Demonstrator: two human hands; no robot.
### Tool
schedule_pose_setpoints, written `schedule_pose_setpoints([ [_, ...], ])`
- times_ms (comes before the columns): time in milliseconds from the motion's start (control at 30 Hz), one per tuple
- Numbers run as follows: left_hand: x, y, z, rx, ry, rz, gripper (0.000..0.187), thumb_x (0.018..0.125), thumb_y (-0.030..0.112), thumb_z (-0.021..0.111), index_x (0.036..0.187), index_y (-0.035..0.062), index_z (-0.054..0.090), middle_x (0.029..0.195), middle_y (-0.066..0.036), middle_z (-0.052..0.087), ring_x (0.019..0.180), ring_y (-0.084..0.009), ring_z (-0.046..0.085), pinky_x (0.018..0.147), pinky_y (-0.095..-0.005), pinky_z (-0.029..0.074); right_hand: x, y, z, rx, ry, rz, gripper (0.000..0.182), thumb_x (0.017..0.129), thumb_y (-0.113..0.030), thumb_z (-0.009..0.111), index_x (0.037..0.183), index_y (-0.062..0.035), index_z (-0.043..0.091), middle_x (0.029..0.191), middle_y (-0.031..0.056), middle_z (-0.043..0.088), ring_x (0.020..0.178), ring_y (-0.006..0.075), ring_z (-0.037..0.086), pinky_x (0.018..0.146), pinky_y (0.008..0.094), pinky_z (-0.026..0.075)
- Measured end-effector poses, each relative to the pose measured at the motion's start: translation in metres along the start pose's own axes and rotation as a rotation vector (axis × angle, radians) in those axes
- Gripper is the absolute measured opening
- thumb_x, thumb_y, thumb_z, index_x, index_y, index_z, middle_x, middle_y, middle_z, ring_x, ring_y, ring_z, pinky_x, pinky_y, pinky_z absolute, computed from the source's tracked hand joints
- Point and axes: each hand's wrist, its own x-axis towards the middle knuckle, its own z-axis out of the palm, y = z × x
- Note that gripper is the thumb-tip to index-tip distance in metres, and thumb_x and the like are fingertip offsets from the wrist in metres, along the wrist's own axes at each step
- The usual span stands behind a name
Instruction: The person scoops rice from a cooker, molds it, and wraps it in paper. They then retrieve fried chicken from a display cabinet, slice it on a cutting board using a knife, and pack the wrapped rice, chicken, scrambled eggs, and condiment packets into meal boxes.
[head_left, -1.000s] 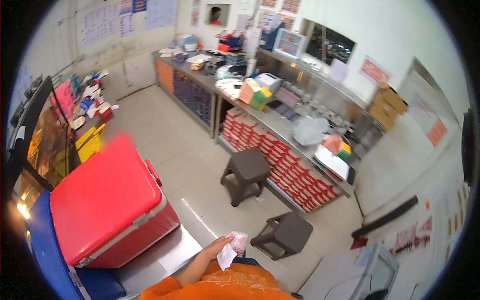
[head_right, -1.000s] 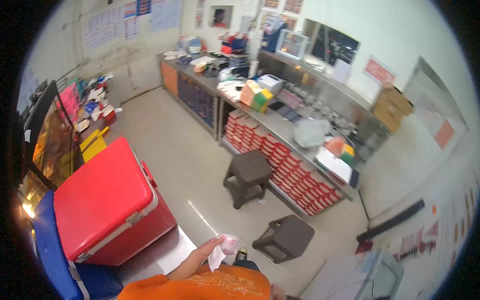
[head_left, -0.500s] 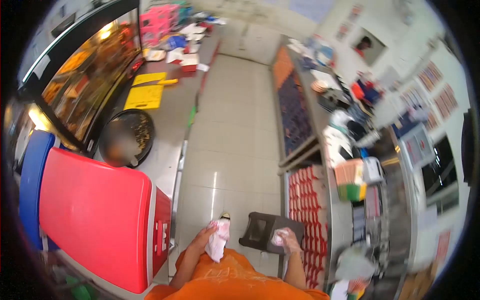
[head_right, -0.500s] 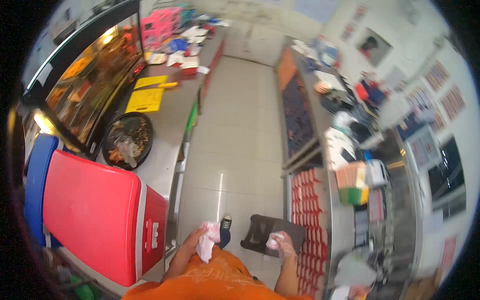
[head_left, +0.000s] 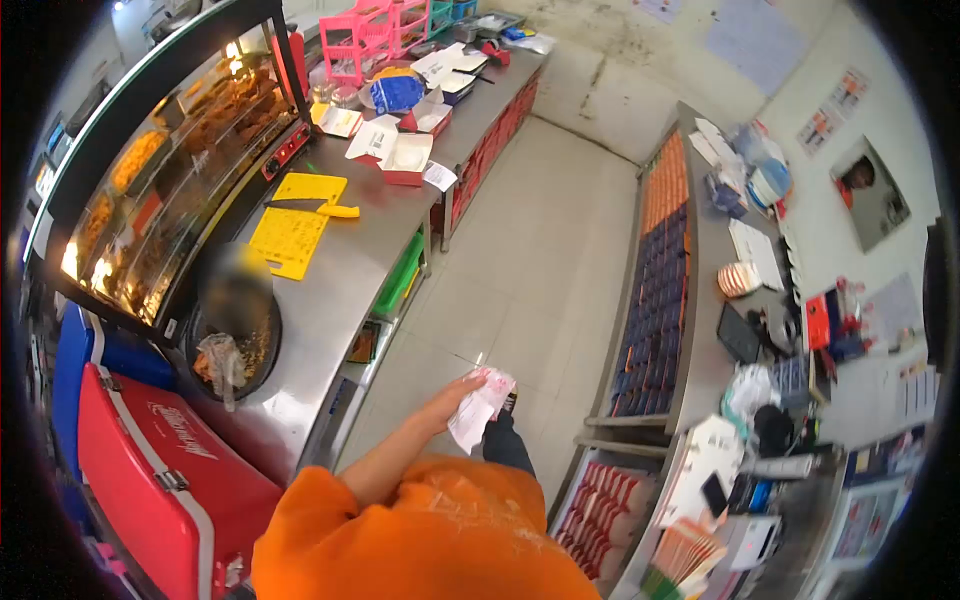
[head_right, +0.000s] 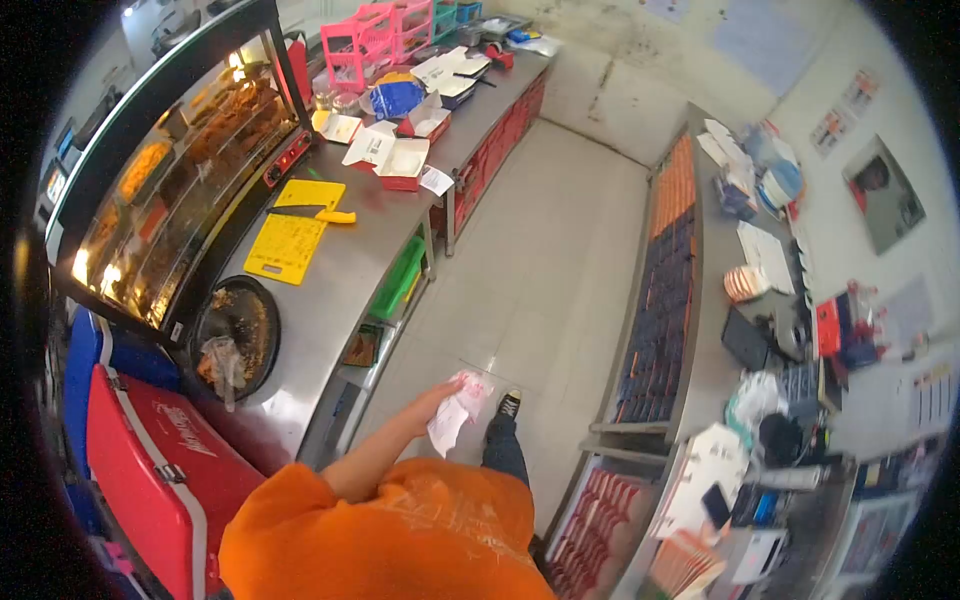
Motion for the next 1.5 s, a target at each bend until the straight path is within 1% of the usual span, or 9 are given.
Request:
schedule_pose_setpoints([
  [233,0.148,0.111,0.045,-0.252,0.110,0.001,0.039,0.099,0.045,0.060,0.116,0.0107,0.065,0.091,-0.005,0.073,0.073,-0.0192,0.071,0.064,-0.0350,0.060,0.216,-0.177,-0.087,0.036,-0.041,-0.450,0.039,0.093,-0.034,0.066,0.115,-0.0018,0.064,0.108,0.0139,0.063,0.082,0.0249,0.062,0.074,0.0408,0.053],
  [333,0.206,0.140,0.016,-0.354,0.154,0.162,0.039,0.100,0.045,0.057,0.118,0.0109,0.064,0.090,-0.005,0.072,0.072,-0.0190,0.070,0.062,-0.0345,0.060,0.298,-0.437,-0.114,0.411,-0.115,-0.174,0.048,0.092,-0.033,0.067,0.126,-0.0001,0.058,0.111,0.0162,0.061,0.092,0.0292,0.063,0.079,0.0436,0.054],
  [400,0.231,0.182,0.011,-0.471,0.241,0.158,0.040,0.101,0.044,0.055,0.123,0.0112,0.062,0.091,-0.005,0.071,0.072,-0.0188,0.070,0.061,-0.0337,0.059,0.370,-0.589,-0.121,-0.056,-0.114,-0.559,0.047,0.091,-0.030,0.067,0.122,0.0035,0.058,0.109,0.0161,0.063,0.094,0.0284,0.063,0.080,0.0434,0.054],
  [800,0.437,0.424,-0.021,-0.489,0.493,0.525,0.043,0.103,0.028,0.055,0.141,0.0089,0.046,0.110,-0.005,0.066,0.087,-0.0154,0.068,0.073,-0.0281,0.057,0.432,-1.261,0.176,-0.309,-0.582,-1.343,0.064,0.093,-0.031,0.073,0.136,0.0019,0.038,0.121,0.0186,0.058,0.095,0.0220,0.067,0.073,0.0327,0.060],
  [933,0.483,0.474,-0.033,-0.544,0.627,0.563,0.048,0.102,0.022,0.054,0.147,0.0088,0.043,0.119,-0.011,0.065,0.093,-0.0183,0.069,0.075,-0.0330,0.059,0.369,-1.370,0.258,-0.136,-0.887,-1.092,0.055,0.089,-0.015,0.074,0.126,0.0028,0.037,0.112,0.0196,0.059,0.088,0.0247,0.068,0.064,0.0367,0.063],
  [1067,0.547,0.534,-0.045,-0.578,0.747,0.673,0.049,0.101,0.020,0.056,0.147,0.0069,0.043,0.122,-0.012,0.065,0.096,-0.0197,0.069,0.077,-0.0336,0.060,0.471,-1.442,0.401,-0.623,-0.982,-1.166,0.050,0.088,-0.037,0.073,0.115,0.0032,0.061,0.099,0.0140,0.067,0.087,0.0271,0.070,0.072,0.0401,0.058],
  [1267,0.667,0.644,-0.055,-0.553,1.108,0.849,0.054,0.097,0.016,0.060,0.147,0.0027,0.042,0.130,-0.015,0.060,0.118,-0.0241,0.060,0.101,-0.0352,0.049,0.456,-1.480,0.364,-1.254,-0.919,-1.373,0.064,0.084,-0.044,0.071,0.125,0.0041,0.059,0.105,0.0237,0.071,0.105,0.0299,0.069,0.092,0.0439,0.053],
  [1433,0.735,0.771,-0.055,0.165,1.280,0.856,0.089,0.079,0.020,0.083,0.151,0.0044,0.033,0.139,-0.022,0.053,0.129,-0.0336,0.053,0.107,-0.0421,0.044,0.433,-1.517,0.234,-0.721,-1.394,-1.139,0.054,0.092,-0.047,0.069,0.120,-0.0014,0.062,0.113,0.0079,0.068,0.096,0.0226,0.067,0.082,0.0371,0.055],
  [1500,0.751,0.816,-0.048,0.264,1.290,0.674,0.110,0.071,0.038,0.091,0.153,0.0061,0.025,0.131,-0.024,0.059,0.115,-0.0388,0.062,0.097,-0.0435,0.050,0.480,-1.562,0.249,-0.305,-1.396,-0.593,0.043,0.095,-0.043,0.065,0.118,-0.0064,0.062,0.104,-0.0003,0.065,0.092,0.0115,0.063,0.080,0.0305,0.055],
])
